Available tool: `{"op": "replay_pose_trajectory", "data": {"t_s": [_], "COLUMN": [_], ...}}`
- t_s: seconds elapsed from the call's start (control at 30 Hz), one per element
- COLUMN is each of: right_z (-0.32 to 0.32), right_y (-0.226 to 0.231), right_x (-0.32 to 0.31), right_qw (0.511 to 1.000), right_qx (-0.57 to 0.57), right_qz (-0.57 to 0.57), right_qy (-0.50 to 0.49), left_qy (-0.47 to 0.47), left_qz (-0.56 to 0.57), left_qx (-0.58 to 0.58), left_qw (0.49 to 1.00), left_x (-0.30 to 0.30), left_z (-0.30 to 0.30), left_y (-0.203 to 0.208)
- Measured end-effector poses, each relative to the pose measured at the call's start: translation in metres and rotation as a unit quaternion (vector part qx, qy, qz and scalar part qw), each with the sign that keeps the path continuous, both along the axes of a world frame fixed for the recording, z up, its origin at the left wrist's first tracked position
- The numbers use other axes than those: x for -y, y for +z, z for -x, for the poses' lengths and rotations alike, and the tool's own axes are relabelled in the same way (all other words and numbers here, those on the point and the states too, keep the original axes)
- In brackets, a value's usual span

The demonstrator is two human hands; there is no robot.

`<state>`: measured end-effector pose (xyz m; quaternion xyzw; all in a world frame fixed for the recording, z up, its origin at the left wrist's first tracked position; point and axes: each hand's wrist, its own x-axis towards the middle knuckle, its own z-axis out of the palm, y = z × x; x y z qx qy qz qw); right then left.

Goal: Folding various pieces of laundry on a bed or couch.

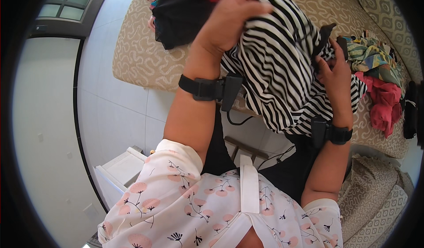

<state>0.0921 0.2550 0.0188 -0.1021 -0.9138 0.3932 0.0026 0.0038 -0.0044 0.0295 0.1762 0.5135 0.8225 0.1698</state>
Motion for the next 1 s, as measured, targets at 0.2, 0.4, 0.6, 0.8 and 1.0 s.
{"op": "replay_pose_trajectory", "data": {"t_s": [0.2, 0.4, 0.6, 0.8, 1.0], "right_z": [0.011, 0.018, 0.011, 0.016, 0.011], "right_y": [-0.022, 0.000, 0.014, -0.016, -0.019], "right_x": [-0.026, -0.055, -0.063, -0.067, -0.013], "right_qw": [0.997, 0.825, 0.888, 0.955, 0.978], "right_qx": [-0.066, -0.394, -0.386, -0.231, -0.175], "right_qz": [-0.036, 0.377, 0.113, -0.103, -0.095], "right_qy": [-0.031, -0.149, -0.222, -0.157, 0.065], "left_qy": [0.049, 0.074, 0.191, 0.140, 0.056], "left_qz": [-0.268, -0.285, -0.187, 0.133, 0.369], "left_qx": [0.010, -0.067, -0.084, -0.061, -0.286], "left_qw": [0.962, 0.953, 0.960, 0.979, 0.883], "left_x": [0.023, 0.022, 0.010, -0.009, -0.025], "left_z": [0.008, 0.025, 0.012, 0.002, 0.000], "left_y": [0.008, -0.007, 0.006, 0.011, -0.031]}}
